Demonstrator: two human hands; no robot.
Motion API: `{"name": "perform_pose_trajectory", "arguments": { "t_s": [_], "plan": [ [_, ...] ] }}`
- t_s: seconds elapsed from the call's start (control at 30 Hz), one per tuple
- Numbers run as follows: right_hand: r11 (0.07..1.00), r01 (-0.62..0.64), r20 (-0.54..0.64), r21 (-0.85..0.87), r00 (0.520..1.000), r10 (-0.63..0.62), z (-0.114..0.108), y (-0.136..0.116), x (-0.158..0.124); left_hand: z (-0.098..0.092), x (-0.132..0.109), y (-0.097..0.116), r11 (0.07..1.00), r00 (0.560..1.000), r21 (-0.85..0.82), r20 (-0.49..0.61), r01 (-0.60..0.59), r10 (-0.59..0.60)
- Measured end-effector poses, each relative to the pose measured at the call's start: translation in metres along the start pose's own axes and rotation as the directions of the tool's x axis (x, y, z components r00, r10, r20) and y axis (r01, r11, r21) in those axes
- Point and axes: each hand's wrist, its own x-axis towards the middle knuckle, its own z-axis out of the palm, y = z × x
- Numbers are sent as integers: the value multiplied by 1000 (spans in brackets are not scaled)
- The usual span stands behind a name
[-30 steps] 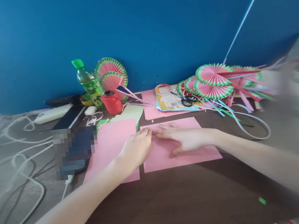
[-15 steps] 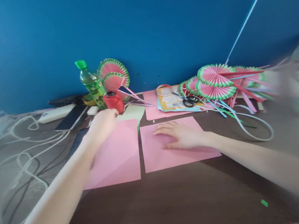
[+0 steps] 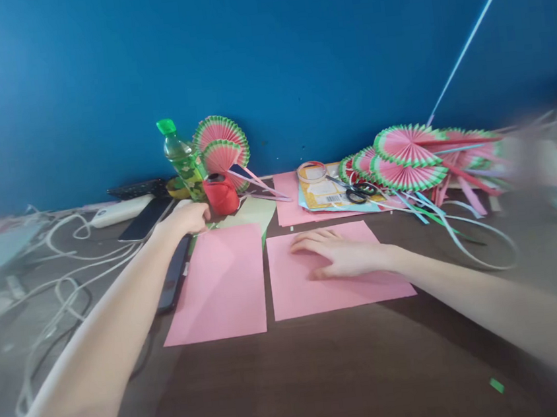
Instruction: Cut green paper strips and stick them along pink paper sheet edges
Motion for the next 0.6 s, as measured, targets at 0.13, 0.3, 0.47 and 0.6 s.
{"name": "perform_pose_trajectory", "arguments": {
  "t_s": [0.13,0.3,0.47,0.6],
  "plan": [
    [1000,-2,-10,0,1000,2,0,1,0,-1,-2,-1,999,999,-43,48,20,-18],
    [1000,2,-11,4,1000,-2,0,1,0,-4,-3,-4,996,996,-16,30,-82,83],
    [1000,-13,-7,11,1000,13,0,1,0,-3,-2,-9,987,991,-104,49,-120,126],
    [1000,-14,-3,8,1000,14,0,0,0,-1,-1,-10,978,991,-189,84,-88,105]
  ]
}}
